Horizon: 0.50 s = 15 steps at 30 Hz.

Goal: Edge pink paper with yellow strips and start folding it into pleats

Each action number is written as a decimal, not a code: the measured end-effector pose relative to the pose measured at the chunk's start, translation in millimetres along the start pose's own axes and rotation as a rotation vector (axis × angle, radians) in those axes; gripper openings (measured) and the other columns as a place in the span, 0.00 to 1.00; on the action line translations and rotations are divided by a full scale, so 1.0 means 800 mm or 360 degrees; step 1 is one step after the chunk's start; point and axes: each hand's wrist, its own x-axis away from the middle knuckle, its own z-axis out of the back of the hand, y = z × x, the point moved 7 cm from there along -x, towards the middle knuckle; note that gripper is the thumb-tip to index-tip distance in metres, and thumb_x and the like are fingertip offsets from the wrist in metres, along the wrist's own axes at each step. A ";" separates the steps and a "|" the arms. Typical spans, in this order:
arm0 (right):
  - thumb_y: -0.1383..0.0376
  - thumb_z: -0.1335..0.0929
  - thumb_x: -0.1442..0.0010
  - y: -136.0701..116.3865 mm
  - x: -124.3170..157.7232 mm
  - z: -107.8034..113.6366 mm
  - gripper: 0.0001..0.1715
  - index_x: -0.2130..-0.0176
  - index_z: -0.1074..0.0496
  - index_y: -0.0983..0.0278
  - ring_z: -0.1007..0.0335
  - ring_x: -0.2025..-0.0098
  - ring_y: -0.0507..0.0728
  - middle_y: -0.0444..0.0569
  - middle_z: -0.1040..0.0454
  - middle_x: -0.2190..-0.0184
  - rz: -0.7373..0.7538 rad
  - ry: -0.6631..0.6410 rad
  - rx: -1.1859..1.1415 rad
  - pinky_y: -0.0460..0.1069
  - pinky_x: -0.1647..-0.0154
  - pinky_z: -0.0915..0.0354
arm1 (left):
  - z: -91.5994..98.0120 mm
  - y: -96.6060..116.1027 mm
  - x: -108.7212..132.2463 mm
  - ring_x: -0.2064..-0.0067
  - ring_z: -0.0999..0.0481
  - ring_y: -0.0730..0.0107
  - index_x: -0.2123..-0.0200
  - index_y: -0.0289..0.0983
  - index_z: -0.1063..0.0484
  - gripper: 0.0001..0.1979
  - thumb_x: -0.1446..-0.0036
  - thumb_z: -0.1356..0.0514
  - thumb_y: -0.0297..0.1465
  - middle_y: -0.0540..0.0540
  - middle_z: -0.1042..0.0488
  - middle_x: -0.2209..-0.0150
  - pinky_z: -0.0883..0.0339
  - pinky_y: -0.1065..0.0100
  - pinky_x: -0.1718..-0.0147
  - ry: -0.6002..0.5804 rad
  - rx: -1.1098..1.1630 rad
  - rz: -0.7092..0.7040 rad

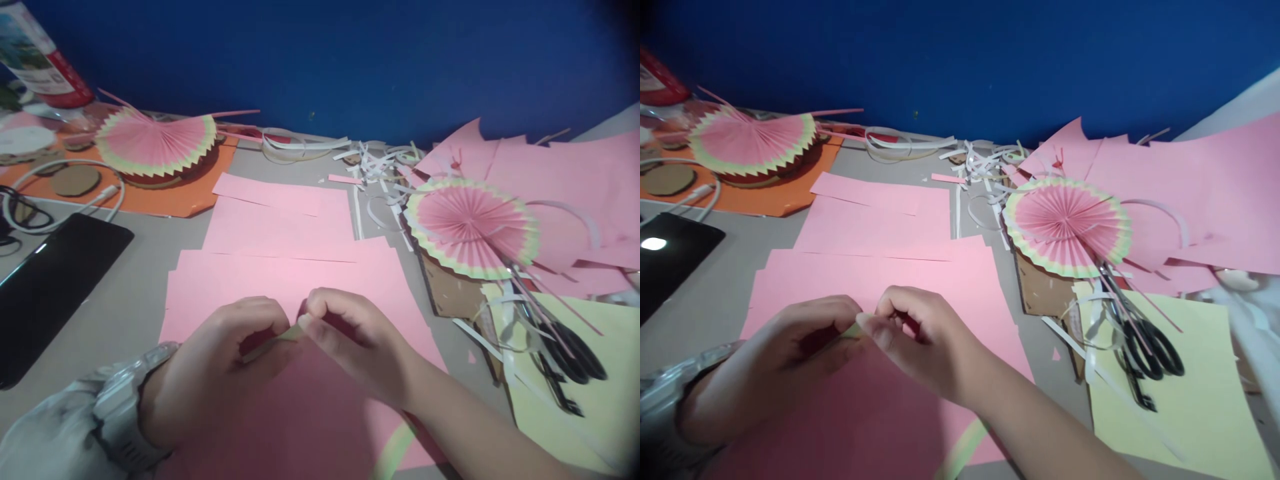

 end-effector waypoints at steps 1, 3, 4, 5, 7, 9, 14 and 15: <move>0.57 0.41 0.36 0.000 0.000 -0.001 0.17 0.74 0.43 0.63 0.50 0.75 0.48 0.39 0.45 0.77 0.0019 0.0002 0.0046 0.46 0.74 0.50 | 0.000 0.001 0.000 0.76 0.45 0.76 0.78 0.38 0.41 0.15 0.39 0.49 0.36 0.55 0.44 0.78 0.46 0.72 0.78 0.0003 0.0057 -0.0009; 0.59 0.41 0.35 -0.001 0.000 -0.003 0.16 0.73 0.42 0.63 0.49 0.75 0.49 0.40 0.45 0.77 0.0071 -0.0017 0.0125 0.46 0.74 0.50 | 0.000 0.002 -0.001 0.74 0.41 0.75 0.75 0.38 0.39 0.14 0.38 0.51 0.36 0.54 0.40 0.76 0.43 0.72 0.75 0.0006 0.0176 -0.0044; 0.60 0.41 0.35 -0.002 0.000 -0.003 0.16 0.73 0.41 0.63 0.49 0.75 0.49 0.40 0.44 0.77 0.0096 -0.0029 0.0144 0.46 0.74 0.50 | 0.000 0.001 -0.002 0.72 0.39 0.74 0.73 0.38 0.37 0.13 0.37 0.51 0.36 0.53 0.37 0.75 0.42 0.72 0.73 0.0000 0.0223 -0.0054; 0.60 0.41 0.35 -0.003 0.000 -0.004 0.15 0.73 0.41 0.63 0.48 0.75 0.49 0.40 0.44 0.77 0.0119 -0.0043 0.0145 0.46 0.74 0.49 | -0.001 0.000 -0.002 0.70 0.37 0.73 0.71 0.38 0.36 0.12 0.37 0.52 0.36 0.52 0.35 0.73 0.41 0.72 0.71 -0.0010 0.0257 -0.0053; 0.62 0.41 0.35 -0.006 0.000 -0.004 0.14 0.72 0.41 0.63 0.46 0.74 0.49 0.41 0.43 0.76 0.0176 -0.0069 0.0116 0.46 0.72 0.47 | -0.003 -0.003 -0.002 0.68 0.35 0.72 0.68 0.38 0.35 0.12 0.36 0.53 0.35 0.50 0.33 0.70 0.39 0.71 0.68 -0.0046 0.0283 -0.0034; 0.63 0.41 0.36 -0.011 0.000 -0.005 0.14 0.73 0.42 0.63 0.45 0.73 0.49 0.42 0.41 0.76 0.0255 -0.0087 0.0101 0.46 0.71 0.46 | -0.004 -0.004 0.000 0.68 0.35 0.72 0.68 0.38 0.35 0.12 0.36 0.54 0.34 0.50 0.33 0.70 0.39 0.70 0.68 -0.0075 0.0280 -0.0054; 0.66 0.36 0.42 -0.017 0.002 -0.011 0.15 0.76 0.45 0.62 0.46 0.73 0.49 0.41 0.42 0.76 0.0369 -0.0159 0.0200 0.45 0.72 0.46 | 0.001 0.006 0.002 0.72 0.38 0.73 0.73 0.38 0.39 0.13 0.37 0.54 0.33 0.52 0.38 0.75 0.40 0.70 0.71 0.0012 0.0213 -0.0190; 0.66 0.34 0.43 -0.017 0.001 -0.013 0.15 0.76 0.45 0.62 0.46 0.74 0.49 0.41 0.42 0.76 0.0354 -0.0194 0.0226 0.45 0.73 0.47 | 0.001 0.008 0.002 0.72 0.38 0.73 0.74 0.38 0.40 0.14 0.37 0.54 0.34 0.52 0.39 0.76 0.40 0.70 0.72 0.0011 0.0202 -0.0209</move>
